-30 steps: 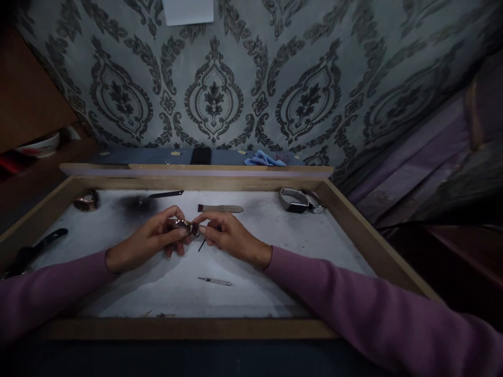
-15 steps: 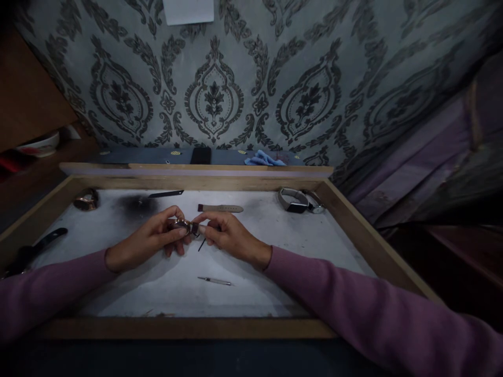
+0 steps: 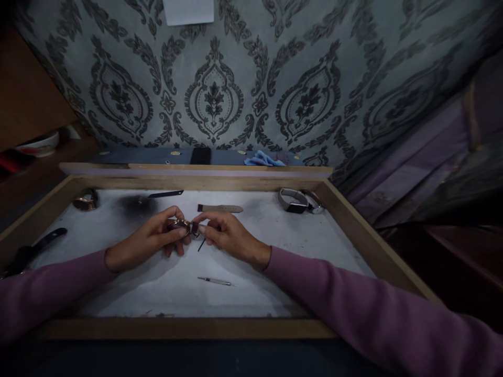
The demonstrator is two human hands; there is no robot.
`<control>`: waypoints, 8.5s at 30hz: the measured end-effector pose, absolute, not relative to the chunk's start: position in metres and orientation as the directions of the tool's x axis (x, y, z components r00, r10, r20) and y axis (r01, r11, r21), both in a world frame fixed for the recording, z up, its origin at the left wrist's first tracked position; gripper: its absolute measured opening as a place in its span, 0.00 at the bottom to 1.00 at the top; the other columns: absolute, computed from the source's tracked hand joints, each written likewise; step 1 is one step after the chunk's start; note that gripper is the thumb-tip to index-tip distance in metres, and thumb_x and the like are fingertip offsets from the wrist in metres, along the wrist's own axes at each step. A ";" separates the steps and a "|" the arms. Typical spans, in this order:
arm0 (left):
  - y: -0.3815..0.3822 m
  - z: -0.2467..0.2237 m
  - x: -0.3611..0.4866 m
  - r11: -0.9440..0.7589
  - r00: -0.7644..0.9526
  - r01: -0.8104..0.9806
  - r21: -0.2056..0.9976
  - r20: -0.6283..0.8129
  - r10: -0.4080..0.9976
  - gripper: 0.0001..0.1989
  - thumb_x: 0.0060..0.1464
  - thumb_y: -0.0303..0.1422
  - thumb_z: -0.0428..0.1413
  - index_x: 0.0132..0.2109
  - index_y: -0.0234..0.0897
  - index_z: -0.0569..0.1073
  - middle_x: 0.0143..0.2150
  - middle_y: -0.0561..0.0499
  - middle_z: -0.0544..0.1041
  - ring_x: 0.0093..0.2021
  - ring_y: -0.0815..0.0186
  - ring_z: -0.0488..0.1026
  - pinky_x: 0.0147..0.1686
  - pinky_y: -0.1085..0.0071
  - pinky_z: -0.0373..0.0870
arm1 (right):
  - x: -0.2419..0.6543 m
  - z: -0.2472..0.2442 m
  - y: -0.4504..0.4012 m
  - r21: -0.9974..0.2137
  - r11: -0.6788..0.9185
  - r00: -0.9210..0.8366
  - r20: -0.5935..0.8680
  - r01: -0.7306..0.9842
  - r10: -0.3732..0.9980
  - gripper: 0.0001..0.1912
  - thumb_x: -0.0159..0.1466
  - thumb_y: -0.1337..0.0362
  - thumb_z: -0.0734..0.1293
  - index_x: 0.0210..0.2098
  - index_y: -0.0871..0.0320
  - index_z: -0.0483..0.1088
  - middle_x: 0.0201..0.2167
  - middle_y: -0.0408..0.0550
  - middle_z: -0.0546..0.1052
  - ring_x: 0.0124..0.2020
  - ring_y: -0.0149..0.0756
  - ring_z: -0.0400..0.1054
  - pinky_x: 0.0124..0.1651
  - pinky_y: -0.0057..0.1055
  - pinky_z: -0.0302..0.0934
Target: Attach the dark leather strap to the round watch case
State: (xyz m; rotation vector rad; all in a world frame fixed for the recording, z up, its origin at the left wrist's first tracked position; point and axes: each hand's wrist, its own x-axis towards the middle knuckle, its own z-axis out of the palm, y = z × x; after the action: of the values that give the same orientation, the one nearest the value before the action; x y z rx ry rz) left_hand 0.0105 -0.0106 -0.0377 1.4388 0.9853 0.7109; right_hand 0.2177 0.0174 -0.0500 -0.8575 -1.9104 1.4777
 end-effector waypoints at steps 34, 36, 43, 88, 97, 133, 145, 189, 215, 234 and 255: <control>-0.013 -0.038 0.010 0.035 0.458 0.153 0.988 -0.102 0.883 0.11 0.58 0.36 0.53 0.36 0.39 0.57 0.33 0.51 0.74 0.26 0.70 0.74 0.19 0.79 0.64 | 0.218 -0.051 0.013 -0.906 0.379 -0.616 0.193 0.187 0.764 0.12 0.65 0.63 0.62 0.45 0.58 0.72 0.22 0.40 0.67 0.23 0.26 0.58 0.27 0.25 0.53; -0.013 -0.039 0.010 0.038 0.460 0.147 0.988 -0.102 0.882 0.11 0.57 0.37 0.53 0.36 0.40 0.56 0.33 0.51 0.74 0.26 0.70 0.74 0.18 0.79 0.65 | 0.217 -0.050 0.013 -0.906 0.382 -0.618 0.195 0.184 0.761 0.11 0.65 0.63 0.62 0.45 0.59 0.72 0.23 0.41 0.68 0.23 0.27 0.59 0.27 0.26 0.54; -0.014 -0.037 0.012 0.040 0.453 0.168 0.985 -0.113 0.884 0.11 0.57 0.37 0.53 0.37 0.40 0.56 0.35 0.51 0.74 0.27 0.69 0.75 0.20 0.77 0.66 | 0.217 -0.049 0.012 -0.917 0.366 -0.614 0.197 0.162 0.765 0.11 0.65 0.62 0.63 0.45 0.58 0.72 0.24 0.40 0.68 0.24 0.27 0.59 0.29 0.26 0.55; -0.013 -0.040 0.011 0.048 0.440 0.155 0.987 -0.112 0.891 0.11 0.56 0.35 0.53 0.37 0.40 0.56 0.34 0.51 0.75 0.27 0.69 0.75 0.19 0.78 0.66 | 0.218 -0.052 0.012 -0.894 0.418 -0.624 0.236 0.161 0.745 0.12 0.66 0.63 0.62 0.47 0.58 0.72 0.27 0.42 0.71 0.24 0.26 0.58 0.28 0.25 0.56; -0.013 -0.042 0.012 0.093 0.452 0.097 0.991 -0.128 0.883 0.12 0.56 0.35 0.54 0.36 0.39 0.56 0.34 0.51 0.75 0.26 0.69 0.75 0.20 0.77 0.67 | 0.217 -0.049 0.011 -0.896 0.417 -0.633 0.234 0.155 0.738 0.11 0.66 0.64 0.61 0.45 0.58 0.72 0.30 0.44 0.73 0.26 0.27 0.61 0.31 0.26 0.59; -0.015 -0.039 0.017 0.231 0.499 0.028 0.973 -0.214 0.840 0.13 0.52 0.39 0.57 0.35 0.37 0.62 0.15 0.60 0.67 0.13 0.76 0.58 0.14 0.79 0.51 | 0.213 -0.043 0.006 -0.925 0.338 -0.652 0.149 0.174 0.744 0.10 0.65 0.59 0.62 0.30 0.60 0.63 0.20 0.37 0.62 0.22 0.25 0.54 0.24 0.24 0.50; -0.017 -0.034 0.021 0.242 0.449 0.059 0.968 -0.243 0.860 0.09 0.51 0.36 0.56 0.33 0.37 0.63 0.17 0.61 0.62 0.14 0.76 0.56 0.14 0.79 0.47 | 0.212 -0.047 0.006 -0.944 0.293 -0.663 0.124 0.150 0.738 0.08 0.65 0.62 0.62 0.31 0.59 0.63 0.19 0.36 0.63 0.21 0.25 0.55 0.25 0.25 0.51; -0.017 -0.025 0.020 0.256 0.378 0.160 0.953 -0.299 0.876 0.04 0.45 0.29 0.55 0.30 0.36 0.65 0.20 0.57 0.66 0.16 0.77 0.57 0.15 0.80 0.48 | 0.239 -0.001 -0.041 -0.380 0.776 -0.860 -0.136 0.503 0.491 0.06 0.65 0.72 0.60 0.31 0.60 0.63 0.32 0.48 0.70 0.30 0.33 0.62 0.34 0.30 0.58; -0.011 -0.039 0.018 0.259 0.429 0.125 0.958 -0.288 0.856 0.07 0.46 0.32 0.55 0.31 0.36 0.64 0.18 0.61 0.64 0.14 0.77 0.57 0.13 0.79 0.48 | 0.222 -0.028 0.012 -0.998 -0.052 -0.602 -0.025 -0.027 0.798 0.19 0.58 0.49 0.69 0.33 0.61 0.68 0.25 0.39 0.68 0.19 0.21 0.52 0.20 0.23 0.46; -0.013 -0.032 0.019 0.252 0.436 0.136 0.958 -0.286 0.853 0.06 0.44 0.32 0.54 0.29 0.36 0.64 0.17 0.60 0.64 0.14 0.77 0.56 0.14 0.78 0.48 | 0.222 -0.035 0.012 -0.994 0.057 -0.631 -0.018 0.098 0.776 0.23 0.60 0.44 0.65 0.29 0.59 0.62 0.23 0.38 0.61 0.23 0.26 0.55 0.27 0.25 0.55; -0.013 -0.032 0.019 0.297 0.450 0.104 0.949 -0.311 0.837 0.05 0.43 0.30 0.54 0.30 0.36 0.65 0.18 0.60 0.64 0.14 0.77 0.57 0.14 0.78 0.48 | 0.222 -0.040 0.013 -0.992 0.023 -0.633 -0.059 0.120 0.772 0.22 0.60 0.45 0.65 0.29 0.60 0.64 0.22 0.39 0.63 0.22 0.26 0.57 0.25 0.25 0.56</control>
State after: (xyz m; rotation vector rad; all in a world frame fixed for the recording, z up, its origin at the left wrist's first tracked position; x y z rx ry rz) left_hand 0.0193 -0.0129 -0.0318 1.1857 1.0087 0.6175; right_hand 0.2215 0.0125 -0.0399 -0.9079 -1.7927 1.6550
